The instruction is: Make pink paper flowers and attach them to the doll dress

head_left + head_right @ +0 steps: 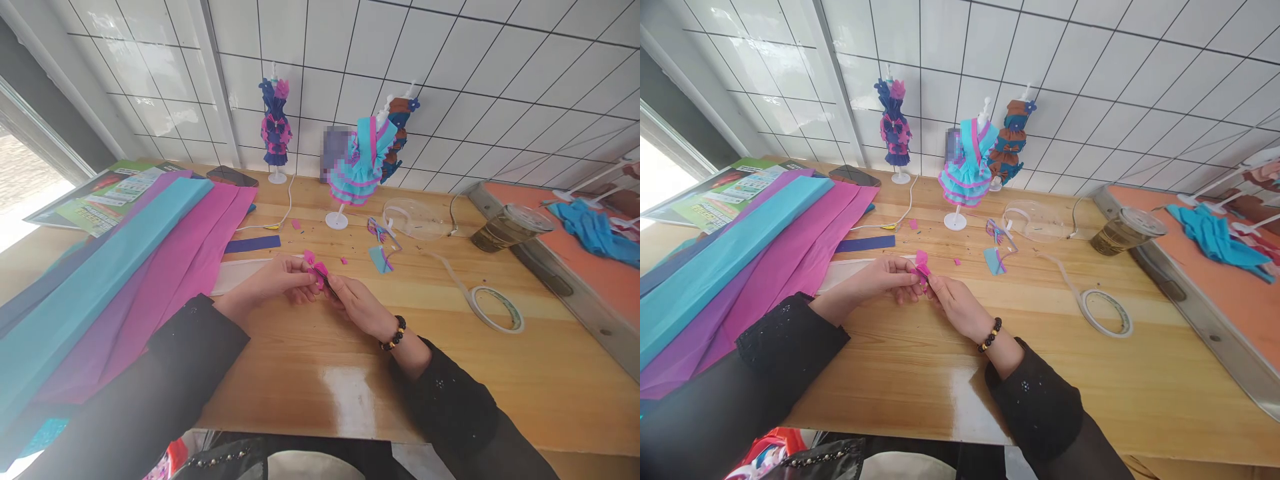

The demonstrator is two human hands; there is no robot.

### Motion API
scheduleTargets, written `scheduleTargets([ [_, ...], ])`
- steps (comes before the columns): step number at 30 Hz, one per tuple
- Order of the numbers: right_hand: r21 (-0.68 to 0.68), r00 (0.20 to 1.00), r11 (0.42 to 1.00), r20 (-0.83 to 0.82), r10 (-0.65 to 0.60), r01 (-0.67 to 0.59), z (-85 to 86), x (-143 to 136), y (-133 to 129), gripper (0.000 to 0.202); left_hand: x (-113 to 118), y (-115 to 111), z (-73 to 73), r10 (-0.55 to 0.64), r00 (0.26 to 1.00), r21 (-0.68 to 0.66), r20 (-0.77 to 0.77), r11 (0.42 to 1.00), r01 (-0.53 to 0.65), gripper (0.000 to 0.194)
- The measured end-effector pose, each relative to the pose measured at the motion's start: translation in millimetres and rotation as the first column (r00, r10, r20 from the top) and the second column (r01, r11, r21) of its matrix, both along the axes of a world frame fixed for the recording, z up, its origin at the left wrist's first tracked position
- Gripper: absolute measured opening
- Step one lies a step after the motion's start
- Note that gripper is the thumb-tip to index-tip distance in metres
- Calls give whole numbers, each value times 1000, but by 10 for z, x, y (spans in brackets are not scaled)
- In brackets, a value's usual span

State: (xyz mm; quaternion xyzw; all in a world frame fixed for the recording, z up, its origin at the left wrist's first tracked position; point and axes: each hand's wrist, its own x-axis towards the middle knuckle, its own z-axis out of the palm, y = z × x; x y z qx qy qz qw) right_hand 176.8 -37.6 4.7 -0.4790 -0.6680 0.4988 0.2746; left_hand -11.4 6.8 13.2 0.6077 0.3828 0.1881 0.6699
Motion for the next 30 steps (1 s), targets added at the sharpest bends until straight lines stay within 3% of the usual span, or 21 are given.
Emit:
scheduleTargets([
  [30,35,1000,999,19,-12,11,-11,1,4,44,-21,4,-11,57,997,-6,51,998,-56,35],
])
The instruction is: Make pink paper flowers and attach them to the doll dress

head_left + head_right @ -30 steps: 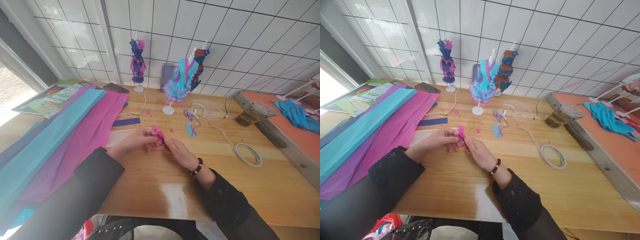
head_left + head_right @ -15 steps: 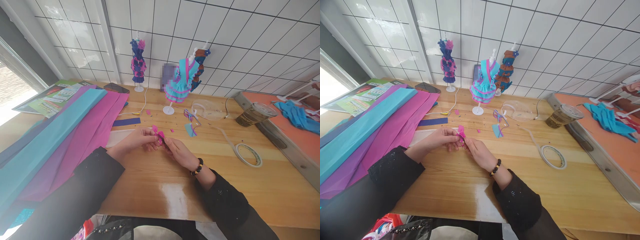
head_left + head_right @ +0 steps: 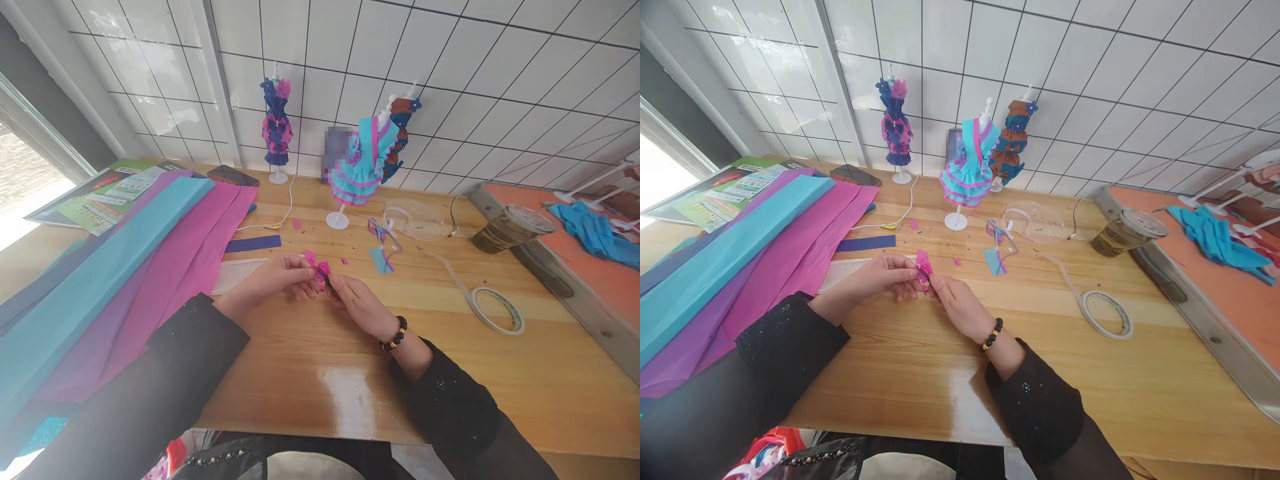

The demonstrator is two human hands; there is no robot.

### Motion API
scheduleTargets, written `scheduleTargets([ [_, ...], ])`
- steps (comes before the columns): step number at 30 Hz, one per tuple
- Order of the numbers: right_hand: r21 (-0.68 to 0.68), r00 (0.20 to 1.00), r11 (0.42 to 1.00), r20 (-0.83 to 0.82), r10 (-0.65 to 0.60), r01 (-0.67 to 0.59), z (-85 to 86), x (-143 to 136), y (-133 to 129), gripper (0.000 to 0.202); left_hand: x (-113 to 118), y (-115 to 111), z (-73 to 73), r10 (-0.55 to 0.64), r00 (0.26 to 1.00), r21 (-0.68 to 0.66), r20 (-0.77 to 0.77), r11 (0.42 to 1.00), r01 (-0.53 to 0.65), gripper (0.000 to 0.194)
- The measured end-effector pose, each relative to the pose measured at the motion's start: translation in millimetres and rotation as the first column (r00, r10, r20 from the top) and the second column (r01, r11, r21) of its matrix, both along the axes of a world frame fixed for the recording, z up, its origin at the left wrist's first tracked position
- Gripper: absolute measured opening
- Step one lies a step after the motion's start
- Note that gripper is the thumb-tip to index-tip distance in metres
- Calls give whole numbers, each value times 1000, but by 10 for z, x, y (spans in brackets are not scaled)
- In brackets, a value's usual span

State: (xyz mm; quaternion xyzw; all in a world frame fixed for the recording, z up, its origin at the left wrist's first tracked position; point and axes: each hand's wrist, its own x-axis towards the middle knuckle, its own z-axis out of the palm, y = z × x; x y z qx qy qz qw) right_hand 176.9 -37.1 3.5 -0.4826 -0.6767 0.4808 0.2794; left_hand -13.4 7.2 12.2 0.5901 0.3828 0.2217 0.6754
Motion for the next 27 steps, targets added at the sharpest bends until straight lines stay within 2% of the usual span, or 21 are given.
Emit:
scheduleTargets([
  [18,16,1000,1000,14,-5,4,3,-1,3,45,11,-6,7,48,999,-27,24,999,-47,31],
  [27,13,1000,1000,15,-12,12,5,6,6,45,3,6,-12,42,998,-60,57,997,-38,37],
])
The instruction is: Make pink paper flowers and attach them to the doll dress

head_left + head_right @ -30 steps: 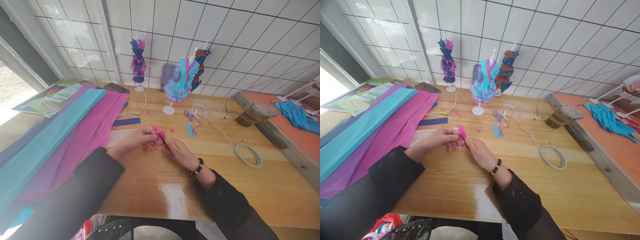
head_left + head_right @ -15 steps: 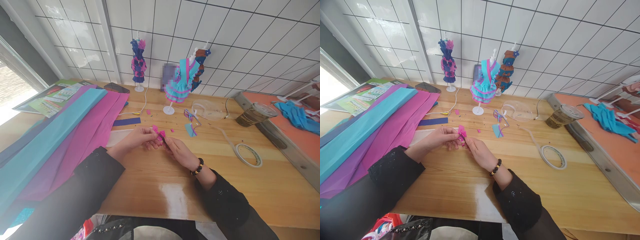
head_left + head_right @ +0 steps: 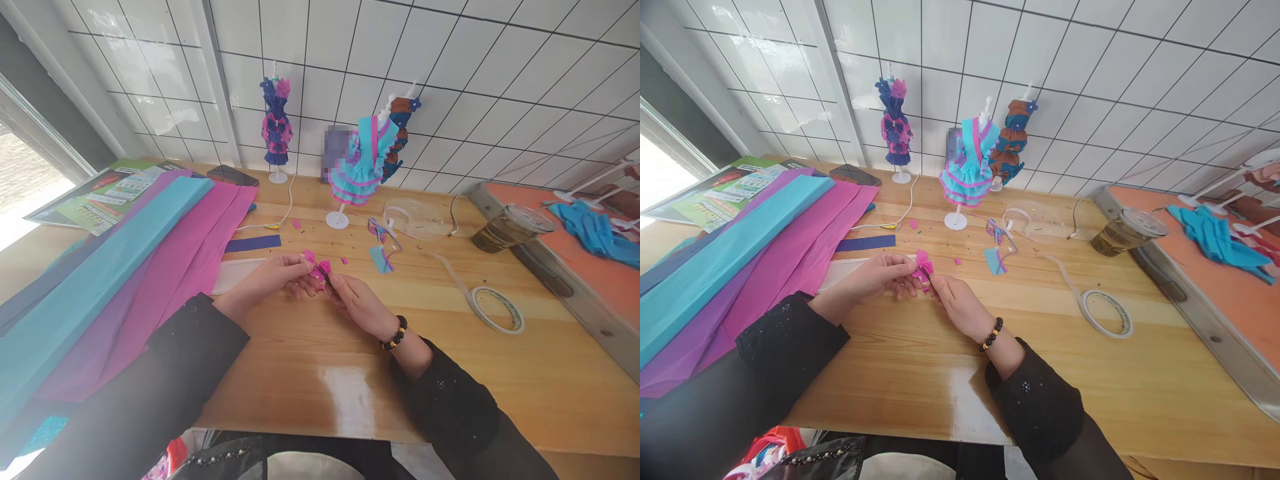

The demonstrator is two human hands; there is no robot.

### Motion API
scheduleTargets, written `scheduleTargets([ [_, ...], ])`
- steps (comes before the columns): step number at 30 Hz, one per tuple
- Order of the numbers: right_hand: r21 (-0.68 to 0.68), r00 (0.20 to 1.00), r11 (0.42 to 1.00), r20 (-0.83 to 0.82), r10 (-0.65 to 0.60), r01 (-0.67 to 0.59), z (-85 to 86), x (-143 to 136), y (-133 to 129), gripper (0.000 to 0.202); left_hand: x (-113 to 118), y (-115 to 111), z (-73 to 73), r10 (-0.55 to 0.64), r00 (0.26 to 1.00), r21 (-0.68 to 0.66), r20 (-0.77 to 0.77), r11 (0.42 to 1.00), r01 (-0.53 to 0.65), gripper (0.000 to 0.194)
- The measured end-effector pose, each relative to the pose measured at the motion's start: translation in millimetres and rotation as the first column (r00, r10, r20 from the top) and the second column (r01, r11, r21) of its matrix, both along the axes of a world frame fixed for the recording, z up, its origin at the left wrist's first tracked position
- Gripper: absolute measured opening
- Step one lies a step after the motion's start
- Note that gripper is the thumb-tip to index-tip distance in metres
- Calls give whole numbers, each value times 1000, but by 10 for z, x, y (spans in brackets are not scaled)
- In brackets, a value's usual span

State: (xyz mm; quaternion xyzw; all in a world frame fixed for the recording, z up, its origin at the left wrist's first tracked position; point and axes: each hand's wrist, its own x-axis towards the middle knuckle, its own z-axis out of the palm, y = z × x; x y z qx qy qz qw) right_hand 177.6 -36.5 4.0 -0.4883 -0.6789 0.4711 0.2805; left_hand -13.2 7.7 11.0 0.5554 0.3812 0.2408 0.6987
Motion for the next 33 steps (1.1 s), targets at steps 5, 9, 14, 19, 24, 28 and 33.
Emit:
scheduleTargets([
  [5,0,1000,1000,-5,-5,5,-18,13,8,44,-5,8,-28,16,999,-45,38,999,-15,38],
  [9,-2,1000,1000,-8,-9,9,-22,16,11,44,-2,-1,-15,11,1000,-28,26,1000,-11,37],
  [14,6,1000,1000,-12,-6,6,-12,5,7,43,13,-11,3,2,1000,48,-9,999,-2,33],
  [19,23,1000,1000,11,7,-7,-7,-4,5,43,25,-10,-15,25,999,63,-33,998,-23,28],
  [24,37,1000,999,17,12,-13,-10,-3,9,42,19,1,-26,28,999,46,-19,999,-27,27],
  [28,47,999,999,22,23,-25,-7,-4,12,41,9,11,-32,13,1000,27,-8,1000,-13,27],
  [33,65,999,998,34,10,-12,-22,1,16,42,0,2,-19,1,1000,17,21,1000,-1,26],
])
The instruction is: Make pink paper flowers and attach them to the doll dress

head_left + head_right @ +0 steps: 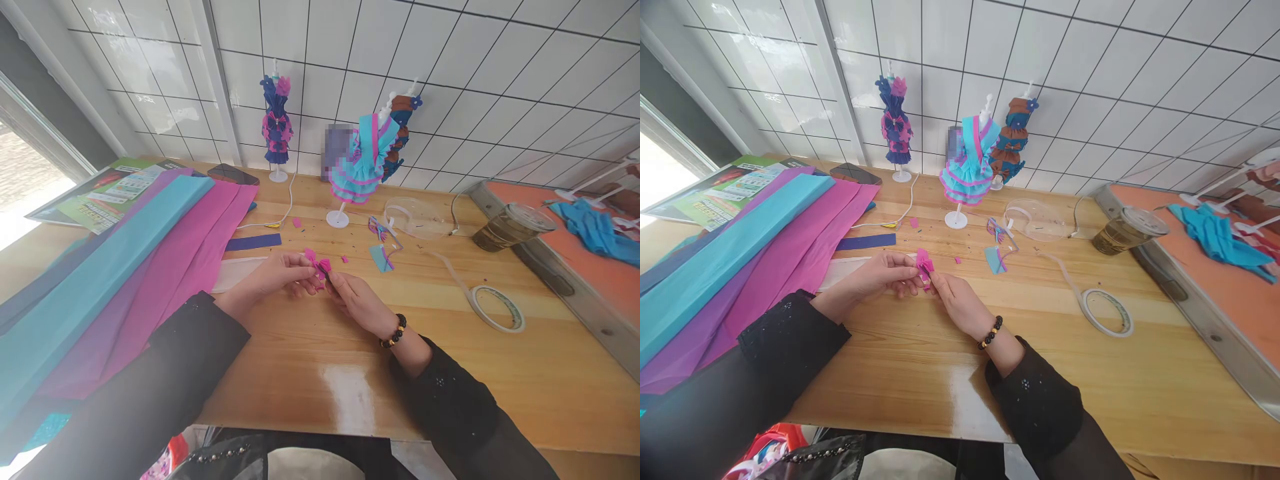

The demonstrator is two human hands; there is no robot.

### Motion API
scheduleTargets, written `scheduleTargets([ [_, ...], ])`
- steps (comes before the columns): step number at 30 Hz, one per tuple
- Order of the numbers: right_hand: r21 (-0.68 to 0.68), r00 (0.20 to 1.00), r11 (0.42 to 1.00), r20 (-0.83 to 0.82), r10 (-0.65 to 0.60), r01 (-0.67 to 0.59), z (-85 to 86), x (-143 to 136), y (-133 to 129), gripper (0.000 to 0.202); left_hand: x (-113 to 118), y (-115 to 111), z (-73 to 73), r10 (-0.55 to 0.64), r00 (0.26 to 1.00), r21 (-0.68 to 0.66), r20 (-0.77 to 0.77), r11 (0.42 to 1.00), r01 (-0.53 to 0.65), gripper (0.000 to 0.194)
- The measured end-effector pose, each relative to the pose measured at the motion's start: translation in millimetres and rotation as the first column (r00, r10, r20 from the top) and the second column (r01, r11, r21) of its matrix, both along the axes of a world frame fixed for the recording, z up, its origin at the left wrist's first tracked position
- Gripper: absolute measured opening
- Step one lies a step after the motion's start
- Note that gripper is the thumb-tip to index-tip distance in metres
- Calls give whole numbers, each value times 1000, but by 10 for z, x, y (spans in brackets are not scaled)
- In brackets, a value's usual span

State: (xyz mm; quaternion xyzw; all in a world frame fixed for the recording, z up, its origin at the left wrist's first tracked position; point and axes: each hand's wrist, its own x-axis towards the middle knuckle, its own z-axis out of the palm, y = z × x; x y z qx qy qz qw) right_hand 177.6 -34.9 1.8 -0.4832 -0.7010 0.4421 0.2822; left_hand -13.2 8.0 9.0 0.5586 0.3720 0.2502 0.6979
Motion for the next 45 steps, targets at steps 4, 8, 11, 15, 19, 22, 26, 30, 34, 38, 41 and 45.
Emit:
scheduleTargets([
  [4,15,1000,1000,21,-9,8,-5,4,5,43,5,-8,11,-8,1000,0,14,1000,8,27],
  [8,50,999,999,48,-7,5,-11,4,10,42,25,-8,-1,16,1000,36,-14,999,-16,27],
  [11,60,998,998,63,2,-5,-20,2,12,42,41,-5,-20,40,998,58,-46,998,-37,28],
  [15,63,998,998,66,3,-7,-24,2,9,42,52,-5,-44,55,997,59,-54,997,-52,28],
  [19,45,998,999,57,3,-6,-18,4,5,41,50,-7,-57,61,997,39,-39,997,-60,26],
  [22,30,999,1000,50,-3,2,-16,2,4,41,47,-5,-60,60,998,35,-36,998,-59,25],
  [26,28,999,1000,43,-12,11,-19,-3,3,42,46,-4,-65,59,997,34,-39,998,-58,26],
  [30,33,999,999,42,-5,4,-21,-1,4,43,43,-10,-65,57,998,20,-31,998,-57,28],
  [34,36,999,999,36,-11,10,-20,3,7,43,42,-16,-54,50,999,5,-9,999,-50,28],
  [38,37,999,999,34,-18,17,-17,2,5,43,43,-16,-39,37,999,-2,15,999,-37,24],
  [41,27,999,999,38,-22,21,-18,3,6,44,40,-21,-22,30,999,-11,32,1000,-29,21],
  [45,27,999,999,43,-22,21,-16,7,9,45,36,-28,1,16,1000,3,24,1000,-16,24],
])
